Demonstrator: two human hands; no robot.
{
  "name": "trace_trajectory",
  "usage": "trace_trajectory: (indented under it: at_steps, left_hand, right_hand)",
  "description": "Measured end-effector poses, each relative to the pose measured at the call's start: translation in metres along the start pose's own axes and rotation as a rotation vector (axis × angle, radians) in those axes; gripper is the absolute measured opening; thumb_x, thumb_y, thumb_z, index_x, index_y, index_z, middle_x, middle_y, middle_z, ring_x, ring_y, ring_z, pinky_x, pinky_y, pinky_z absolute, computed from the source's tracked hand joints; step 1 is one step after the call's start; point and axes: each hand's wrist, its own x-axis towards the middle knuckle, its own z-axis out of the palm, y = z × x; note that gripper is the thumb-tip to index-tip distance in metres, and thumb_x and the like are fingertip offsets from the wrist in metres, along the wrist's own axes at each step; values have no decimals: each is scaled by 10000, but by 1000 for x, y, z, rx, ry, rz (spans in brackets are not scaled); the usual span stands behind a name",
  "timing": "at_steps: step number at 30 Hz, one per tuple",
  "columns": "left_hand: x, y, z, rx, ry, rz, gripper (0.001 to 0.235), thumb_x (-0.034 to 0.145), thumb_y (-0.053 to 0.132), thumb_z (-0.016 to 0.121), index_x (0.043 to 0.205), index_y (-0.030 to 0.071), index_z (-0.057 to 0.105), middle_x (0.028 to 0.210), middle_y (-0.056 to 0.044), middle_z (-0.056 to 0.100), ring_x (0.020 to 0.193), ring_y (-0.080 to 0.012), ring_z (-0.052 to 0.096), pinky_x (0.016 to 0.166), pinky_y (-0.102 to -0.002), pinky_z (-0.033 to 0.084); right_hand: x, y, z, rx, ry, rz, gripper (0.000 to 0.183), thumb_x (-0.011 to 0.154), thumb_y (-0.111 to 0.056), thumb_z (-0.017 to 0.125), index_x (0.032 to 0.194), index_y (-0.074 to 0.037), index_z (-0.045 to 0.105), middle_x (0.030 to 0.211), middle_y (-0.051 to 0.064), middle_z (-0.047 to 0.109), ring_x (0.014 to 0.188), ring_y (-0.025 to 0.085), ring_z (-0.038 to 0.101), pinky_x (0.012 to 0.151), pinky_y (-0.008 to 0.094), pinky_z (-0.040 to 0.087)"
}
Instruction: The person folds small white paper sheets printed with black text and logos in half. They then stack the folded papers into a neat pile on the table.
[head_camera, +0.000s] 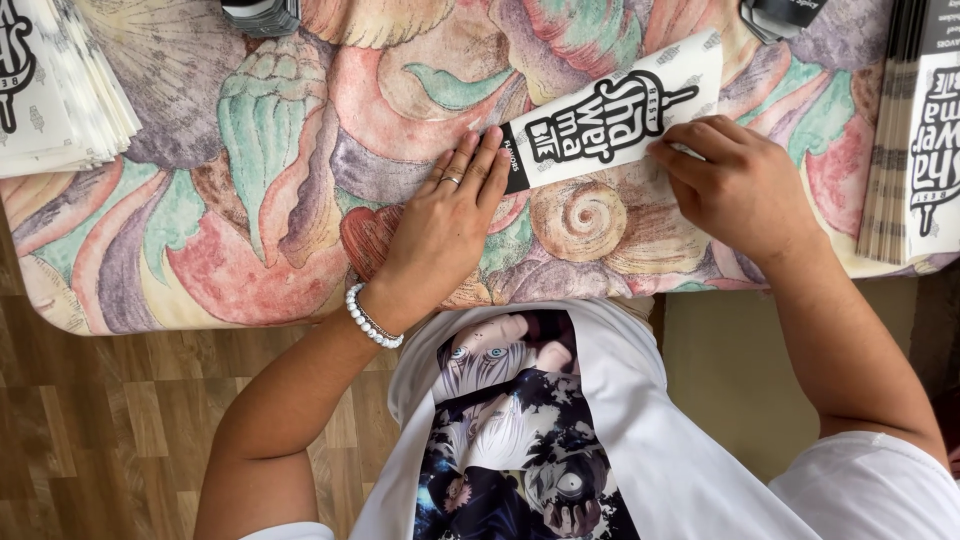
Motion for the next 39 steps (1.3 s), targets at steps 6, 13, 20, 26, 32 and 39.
trace_trajectory:
  at_steps: [6, 13, 20, 26, 32, 39]
  left_hand:
    - [8, 7, -6, 183, 8, 16, 497, 973, 86, 507, 1462, -1, 514, 1566, -277, 430, 1415, -406, 491, 1135, -503, 430]
    - [6, 6, -1, 136, 6, 0, 472, 984, 95, 487, 1445, 11, 539, 1541, -282, 465, 1408, -403, 494, 1133, -514, 421]
    - [1, 6, 1, 80, 8, -24, 550, 1083, 214, 426, 1621, 138, 337, 1631, -251, 323, 1483, -422, 415, 1219, -461, 361]
    - [0, 6, 0, 120, -44, 2, 644, 1053, 166, 471, 1657, 250, 264, 1639, -283, 260, 1495, -453, 372, 1225, -497, 337]
    - [3, 11, -4, 173, -42, 2, 694, 993, 106, 511, 1640, 258, 312, 1625, -304, 256, 1436, -469, 451, 1189, -510, 379]
    - [10, 20, 4, 177, 19, -52, 551, 971, 139, 511, 1503, 279, 485, 1582, -311, 341, 1384, -521, 486, 1146, -547, 413]
  right_hand:
    - [62, -45, 1, 51, 43, -22, 171, 1044, -96, 668, 1086, -93, 833, 799, 65, 738, 780, 167, 706, 735, 245, 583]
    - [114, -65, 11, 22, 25, -68, 159, 1003, -95, 659, 1057, -83, 808, 689, 50, 712, 656, 166, 686, 632, 250, 562]
    - [82, -3, 24, -98, -63, -6, 329, 1144, -67, 561, 1208, -214, 848, 567, -75, 350, 513, 85, 337, 429, 181, 316]
    - [27, 80, 46, -441, -86, 109, 279, 1169, -175, 631, 1155, -366, 834, 561, -183, 358, 541, 14, 353, 501, 159, 262]
    - [41, 45, 21, -699, -100, 219, 263, 1048, -171, 583, 1012, -373, 747, 634, -213, 482, 694, 1, 473, 560, 132, 350]
    - [86, -53, 32, -65, -150, -8, 503, 1004, -112, 563, 1503, -58, 589, 976, 74, 481, 821, 219, 492, 658, 333, 509]
